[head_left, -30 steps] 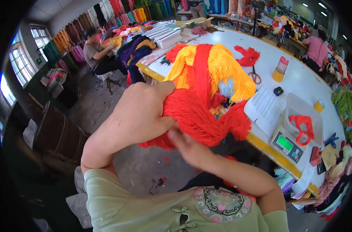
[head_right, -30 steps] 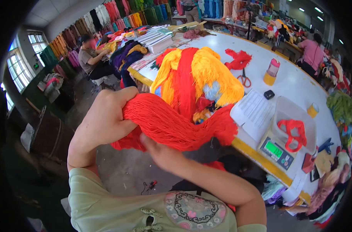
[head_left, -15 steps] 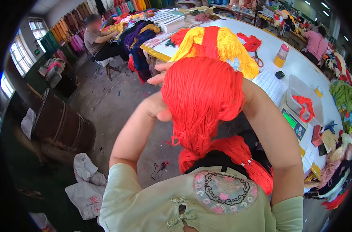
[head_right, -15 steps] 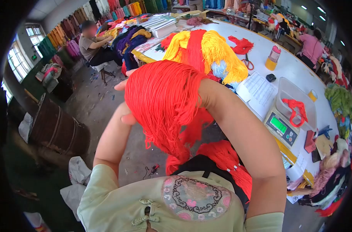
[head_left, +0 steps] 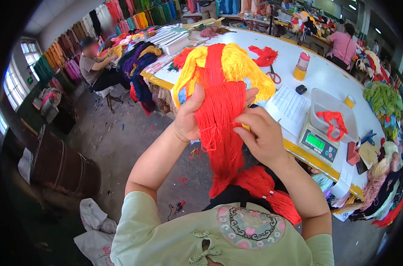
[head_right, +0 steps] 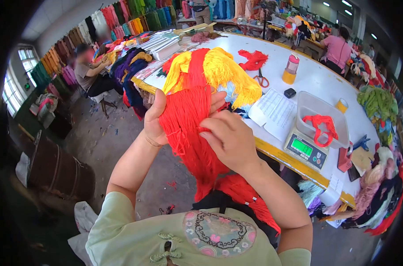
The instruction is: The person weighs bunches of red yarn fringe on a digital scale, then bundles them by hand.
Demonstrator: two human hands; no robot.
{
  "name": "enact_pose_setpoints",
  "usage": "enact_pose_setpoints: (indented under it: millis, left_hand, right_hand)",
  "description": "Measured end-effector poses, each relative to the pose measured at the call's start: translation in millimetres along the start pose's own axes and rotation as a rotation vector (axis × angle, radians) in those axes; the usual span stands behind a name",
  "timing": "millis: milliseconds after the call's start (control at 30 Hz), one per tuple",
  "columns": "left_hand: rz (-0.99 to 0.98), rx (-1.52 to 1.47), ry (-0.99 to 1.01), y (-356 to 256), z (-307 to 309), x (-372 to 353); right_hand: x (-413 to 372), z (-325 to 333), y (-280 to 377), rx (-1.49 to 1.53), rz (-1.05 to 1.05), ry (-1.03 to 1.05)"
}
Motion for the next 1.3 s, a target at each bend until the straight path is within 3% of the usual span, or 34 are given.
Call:
enact_pose_setpoints:
  millis: [67, 200, 400, 533, 667, 700, 800, 867, 1000, 1100, 1200, 1300]
  left_hand:
    - [0.02, -0.011, -0.025, 4.0, 3.1, 10.0]
    - [0.017, -0.066, -0.097, -7.3, 13.5, 19.6]
    - [-0.215, -0.123, -0.141, -60.7, 21.3, 42.7]
    - [-0.192, -0.127, 0.209, -95.2, 19.8, 59.5]
    - [-0.285, -0.412, 0.002, -111.6, -4.1, 79.9]
    - [-0.334, -0.328, -0.04, -113.5, -9.3, 87.2]
    - [-0.237, -0.241, 0.057, -121.6, -2.6, 95.5]
    - [-0.268, -0.214, -0.007, -124.5, 0.6, 101.5]
    - [-0.318, -0.124, -0.023, -135.1, 19.8, 108.7]
    - [-0.213, -0.086, 0.098, -168.1, 61.9, 94.6]
    - [-0.25, -0.036, 0.137, -188.4, 73.1, 91.8]
    - [-0.23, -0.057, 0.148, -190.6, 69.6, 98.5]
  right_hand:
    - [-0.4, -2.8, -10.5, -0.225, 0.116, 0.016]
    - [-22.1, 13.1, -27.0, -0.038, 0.119, 0.046]
    - [-101.1, 6.1, -91.7, 0.026, -0.139, 0.394]
    - [-161.0, -22.4, -129.6, -0.137, -0.287, 0.82]
    - [-166.5, -46.3, -134.6, -0.309, -0.286, 0.895]
    - [-157.1, -50.3, -128.5, -0.262, -0.248, 0.792]
    - [-110.2, -56.8, -104.0, -0.187, -0.128, 0.512]
    - [-84.3, -60.3, -96.5, -0.196, -0.055, 0.366]
    - [-126.2, -90.3, -123.4, -0.215, 0.029, 0.457]
    - [-160.5, -92.4, -120.0, -0.105, 0.031, 0.565]
    - [-185.1, -103.9, -116.7, -0.032, 0.073, 0.949]
    - [-132.2, -95.8, -92.9, 0.027, 0.065, 0.71]
Point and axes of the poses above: each hand's wrist, its own x-axis towards the middle knuckle, its own z-axis out of the back of the hand, y = z × x, the point moved 3 cm from there along x, towards the middle knuckle, and after that the axes turned 13 degrees about z, right-handed, at the moved point
